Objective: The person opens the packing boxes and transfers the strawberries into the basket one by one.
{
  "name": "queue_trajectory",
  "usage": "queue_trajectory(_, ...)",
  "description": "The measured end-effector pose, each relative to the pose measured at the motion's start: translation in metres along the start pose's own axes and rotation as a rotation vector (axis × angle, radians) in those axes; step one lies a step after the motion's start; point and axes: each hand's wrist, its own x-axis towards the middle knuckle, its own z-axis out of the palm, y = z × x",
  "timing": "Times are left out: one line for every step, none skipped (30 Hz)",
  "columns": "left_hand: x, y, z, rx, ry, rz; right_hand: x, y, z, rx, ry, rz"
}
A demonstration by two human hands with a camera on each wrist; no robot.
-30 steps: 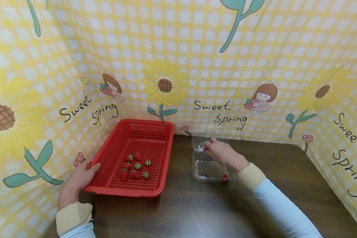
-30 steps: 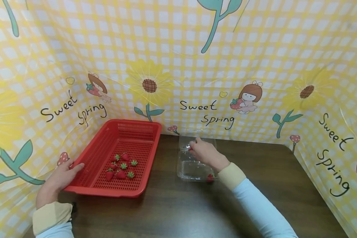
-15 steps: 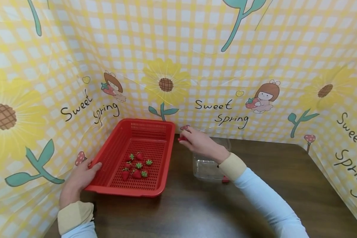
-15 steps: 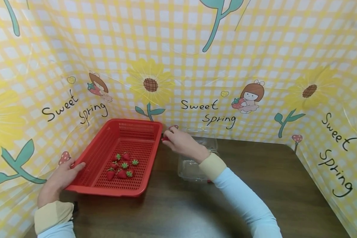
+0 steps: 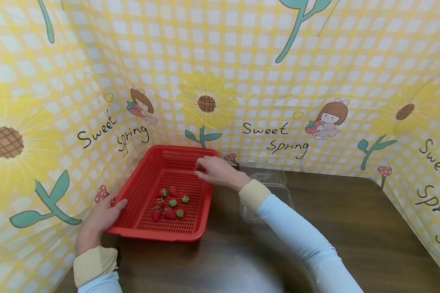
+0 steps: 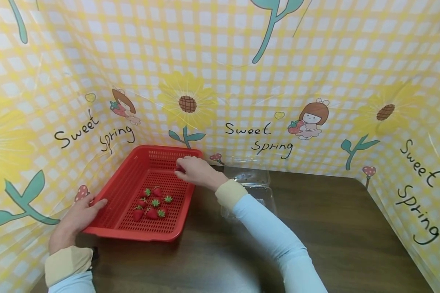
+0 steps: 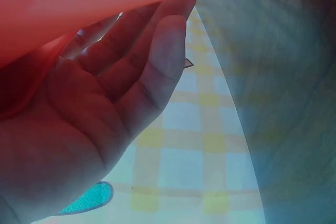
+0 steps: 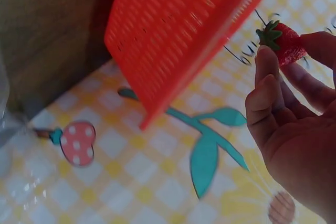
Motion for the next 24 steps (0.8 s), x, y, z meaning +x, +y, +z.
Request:
queue_trajectory(0.000,0.000,0.000,0.000,0.002,0.002,0.004,-0.001,0.003,0.015,-0.016,0.007)
queue_trajectory(0.000,0.001,0.000,0.001,0.002,0.004,0.009,-0.001,0.007,0.019,-0.032,0.014)
queue_trajectory(0.001,0.001,0.000,-0.001,0.001,0.007,0.012,-0.001,0.010,0.027,-0.051,0.023)
queue_trajectory(0.001,0.001,0.000,-0.005,-0.002,0.005,0.016,0.000,0.014,0.033,-0.070,0.032)
queue_trajectory(0.001,0.002,0.000,-0.003,-0.003,0.007,0.019,0.000,0.018,0.039,-0.092,0.041)
queue_trajectory(0.001,0.002,0.001,-0.007,-0.007,0.004,0.021,0.000,0.021,0.047,-0.115,0.050)
queue_trajectory(0.002,0.002,0.001,-0.008,-0.011,0.003,0.023,0.000,0.024,0.054,-0.137,0.055)
queue_trajectory(0.002,0.003,0.001,-0.009,-0.013,0.001,0.025,0.000,0.028,0.057,-0.155,0.060)
queue_trajectory(0.002,0.002,0.001,-0.006,-0.012,0.003,0.028,-0.001,0.031,0.067,-0.169,0.064)
queue_trajectory(0.002,0.003,0.001,-0.004,-0.010,0.003,0.030,-0.001,0.034,0.069,-0.183,0.066)
queue_trajectory(0.002,0.002,0.002,-0.003,-0.008,0.007,0.032,-0.001,0.037,0.066,-0.196,0.067)
queue_trajectory(0.003,0.002,0.002,-0.005,-0.006,0.008,0.034,-0.001,0.039,0.064,-0.206,0.073)
queue_trajectory(0.003,0.002,0.002,-0.003,-0.006,0.012,0.037,-0.001,0.042,0.059,-0.215,0.080)
queue_trajectory(0.003,0.002,0.002,-0.006,-0.006,0.010,0.039,0.000,0.045,0.054,-0.225,0.090)
queue_trajectory(0.004,0.002,0.003,-0.005,-0.005,0.010,0.042,0.000,0.048,0.051,-0.241,0.101)
queue_trajectory(0.004,0.002,0.004,-0.005,-0.005,0.005,0.044,0.001,0.050,0.047,-0.258,0.109)
queue_trajectory(0.005,0.002,0.004,-0.007,-0.005,0.001,0.046,0.002,0.053,0.045,-0.271,0.118)
queue_trajectory(0.005,0.003,0.005,-0.007,-0.003,-0.003,0.049,0.003,0.056,0.045,-0.282,0.126)
queue_trajectory(0.006,0.003,0.005,-0.006,-0.003,-0.005,0.051,0.004,0.058,0.046,-0.292,0.132)
queue_trajectory(0.006,0.003,0.006,-0.004,0.000,-0.007,0.053,0.004,0.060,0.043,-0.301,0.135)
queue_trajectory(0.006,0.003,0.006,-0.002,0.005,-0.005,0.056,0.005,0.062,0.041,-0.307,0.136)
queue_trajectory(0.006,0.003,0.005,-0.004,0.007,-0.005,0.058,0.004,0.063,0.040,-0.310,0.138)
queue_trajectory(0.005,0.003,0.005,-0.006,0.008,-0.006,0.061,0.003,0.066,0.040,-0.312,0.143)
queue_trajectory(0.005,0.002,0.004,-0.005,0.008,-0.008,0.064,0.002,0.068,0.040,-0.313,0.148)
